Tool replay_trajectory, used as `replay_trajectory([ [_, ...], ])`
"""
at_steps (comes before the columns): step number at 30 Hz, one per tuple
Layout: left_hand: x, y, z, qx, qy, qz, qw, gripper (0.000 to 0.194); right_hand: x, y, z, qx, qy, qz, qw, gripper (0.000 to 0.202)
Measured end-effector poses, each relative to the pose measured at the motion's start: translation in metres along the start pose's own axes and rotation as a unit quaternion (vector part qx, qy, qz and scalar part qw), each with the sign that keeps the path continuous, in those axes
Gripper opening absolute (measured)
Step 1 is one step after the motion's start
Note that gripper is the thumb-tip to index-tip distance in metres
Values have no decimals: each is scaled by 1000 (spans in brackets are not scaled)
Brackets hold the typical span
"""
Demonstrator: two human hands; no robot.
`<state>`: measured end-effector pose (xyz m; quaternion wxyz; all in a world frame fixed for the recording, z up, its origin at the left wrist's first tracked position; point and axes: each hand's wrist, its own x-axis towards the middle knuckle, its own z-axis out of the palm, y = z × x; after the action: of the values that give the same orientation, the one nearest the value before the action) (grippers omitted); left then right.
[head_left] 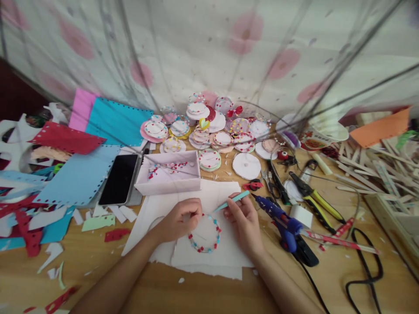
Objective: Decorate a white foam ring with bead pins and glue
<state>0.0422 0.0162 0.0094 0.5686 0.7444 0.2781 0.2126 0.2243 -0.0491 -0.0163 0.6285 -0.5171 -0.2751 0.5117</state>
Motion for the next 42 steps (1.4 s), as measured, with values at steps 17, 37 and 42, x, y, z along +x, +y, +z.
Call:
replay_trajectory([
  [17,1,-1,0,-23,1,6,1000,19,0,0,-2,24,-49,27,998,20],
  [37,0,-2,0,-6,-3,10,1000,18,0,2,-2,18,-37,27,999,21],
  [42,0,-2,0,1,-3,15,1000,19,1,4,-4,17,-60,26,998,20],
])
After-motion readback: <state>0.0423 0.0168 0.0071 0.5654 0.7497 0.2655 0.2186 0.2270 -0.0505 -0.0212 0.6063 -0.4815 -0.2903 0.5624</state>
